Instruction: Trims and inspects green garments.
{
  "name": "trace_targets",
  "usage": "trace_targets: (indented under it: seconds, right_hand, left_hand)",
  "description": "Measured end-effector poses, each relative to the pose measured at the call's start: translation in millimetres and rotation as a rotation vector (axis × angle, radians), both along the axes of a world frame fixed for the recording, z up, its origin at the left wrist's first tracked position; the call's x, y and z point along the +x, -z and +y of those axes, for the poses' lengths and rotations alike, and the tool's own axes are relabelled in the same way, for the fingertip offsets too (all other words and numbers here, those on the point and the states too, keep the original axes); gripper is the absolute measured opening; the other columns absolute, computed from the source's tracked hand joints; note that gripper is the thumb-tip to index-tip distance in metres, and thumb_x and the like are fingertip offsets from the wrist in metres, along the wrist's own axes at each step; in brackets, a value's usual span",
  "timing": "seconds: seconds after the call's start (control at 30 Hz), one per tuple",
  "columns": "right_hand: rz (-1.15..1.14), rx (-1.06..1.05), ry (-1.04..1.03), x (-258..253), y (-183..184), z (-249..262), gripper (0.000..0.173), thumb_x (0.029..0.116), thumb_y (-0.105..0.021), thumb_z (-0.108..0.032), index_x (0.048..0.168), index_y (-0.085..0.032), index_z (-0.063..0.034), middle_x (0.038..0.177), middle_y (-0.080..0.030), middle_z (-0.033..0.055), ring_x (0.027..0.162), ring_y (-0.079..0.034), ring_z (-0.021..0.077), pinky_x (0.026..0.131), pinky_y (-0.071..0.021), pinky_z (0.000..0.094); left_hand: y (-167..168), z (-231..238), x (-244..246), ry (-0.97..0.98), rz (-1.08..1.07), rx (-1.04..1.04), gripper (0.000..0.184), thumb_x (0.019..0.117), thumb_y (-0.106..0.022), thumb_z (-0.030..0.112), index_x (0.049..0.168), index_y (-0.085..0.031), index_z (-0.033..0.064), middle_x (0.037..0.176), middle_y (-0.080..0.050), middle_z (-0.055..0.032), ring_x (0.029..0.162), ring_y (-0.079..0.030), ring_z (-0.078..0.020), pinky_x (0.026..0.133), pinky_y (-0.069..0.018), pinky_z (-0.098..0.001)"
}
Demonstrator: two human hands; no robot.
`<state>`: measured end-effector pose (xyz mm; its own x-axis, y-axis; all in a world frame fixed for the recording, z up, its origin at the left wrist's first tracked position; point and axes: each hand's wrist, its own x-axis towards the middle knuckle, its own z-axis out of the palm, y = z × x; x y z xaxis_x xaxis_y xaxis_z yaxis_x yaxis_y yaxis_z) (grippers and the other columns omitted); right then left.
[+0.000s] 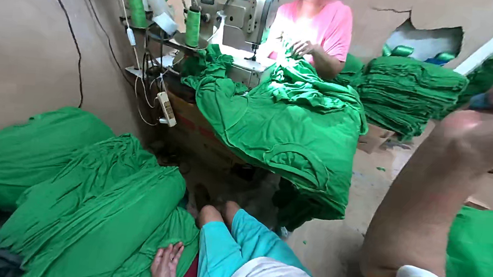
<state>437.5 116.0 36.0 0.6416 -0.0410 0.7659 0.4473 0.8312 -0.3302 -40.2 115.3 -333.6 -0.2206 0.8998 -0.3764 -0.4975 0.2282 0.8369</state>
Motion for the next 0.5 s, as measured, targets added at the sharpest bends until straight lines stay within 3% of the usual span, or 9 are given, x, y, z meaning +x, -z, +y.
trace_targets:
  seconds: [0.1,0.13,0.2,0.3,0.4,0.5]
  right_hand:
    - [-0.005,-0.3,-0.168,-58.6,14.1,21.1,0.027,0.1115,-0.025,-0.014,0.122,-0.049,-0.0098,0.074,-0.061,-0.0116,0.051,-0.05,-0.0005,0.05,-0.0465,0.0153]
    - [0.008,-0.383,-0.229,-80.3,29.5,30.8,0.024,0.1115,-0.028,-0.016,0.126,-0.048,-0.0125,0.074,-0.062,-0.0133,0.05,-0.049,-0.0017,0.048,-0.0448,0.0148]
    - [0.035,-0.559,-0.381,-122.4,75.6,49.3,0.023,0.1105,-0.037,-0.022,0.129,-0.049,-0.0157,0.076,-0.061,-0.013,0.049,-0.048,-0.0024,0.046,-0.0431,0.0142]
    - [0.044,-0.883,-0.647,-195.8,148.1,72.0,0.025,0.1084,-0.044,-0.02,0.128,-0.054,-0.0069,0.076,-0.063,-0.0032,0.053,-0.05,0.0037,0.05,-0.0445,0.0218]
    - [-0.164,-1.184,-0.925,-266.6,211.0,74.5,0.029,0.1065,-0.044,-0.008,0.125,-0.057,0.0079,0.085,-0.066,0.0069,0.067,-0.06,0.0101,0.065,-0.0528,0.0286]
    - [-0.396,-1.321,-1.096,-313.2,264.4,65.8,0.029,0.1069,-0.046,-0.009,0.126,-0.061,0.0074,0.096,-0.069,0.0139,0.081,-0.066,0.0162,0.079,-0.0556,0.0339]
  left_hand:
    - [-1.3,0.9,-0.2,0.0,-0.013,0.005,0.013,0.1038,-0.04,-0.001,0.097,-0.051,0.0038,0.085,-0.073,-0.0043,0.08,-0.075,-0.0177,0.08,-0.0636,-0.0363]
    - [-1.4,0.9,0.3,-0.008,-0.017,-0.001,0.014,0.1034,-0.041,-0.001,0.096,-0.051,0.0039,0.084,-0.073,-0.0044,0.079,-0.075,-0.0181,0.079,-0.0637,-0.0368]
    - [-2.0,0.2,0.5,-0.014,-0.018,-0.012,0.014,0.1032,-0.041,-0.002,0.095,-0.052,0.0034,0.084,-0.073,-0.0055,0.079,-0.075,-0.0192,0.079,-0.0638,-0.0375]
    - [-1.0,0.9,0.3,-0.005,-0.021,0.001,0.013,0.1037,-0.041,-0.001,0.098,-0.052,0.0025,0.085,-0.072,-0.006,0.081,-0.075,-0.0193,0.081,-0.0635,-0.0375]
    - [-1.1,2.1,1.3,-0.008,-0.024,-0.001,0.013,0.104,-0.041,-0.001,0.098,-0.052,0.0029,0.084,-0.072,-0.0057,0.08,-0.075,-0.0196,0.081,-0.0636,-0.0374]
    - [-1.6,2.1,1.5,0.0,-0.013,-0.007,0.014,0.1038,-0.04,-0.001,0.096,-0.052,0.0044,0.084,-0.072,-0.0043,0.08,-0.075,-0.0186,0.08,-0.0637,-0.0364]
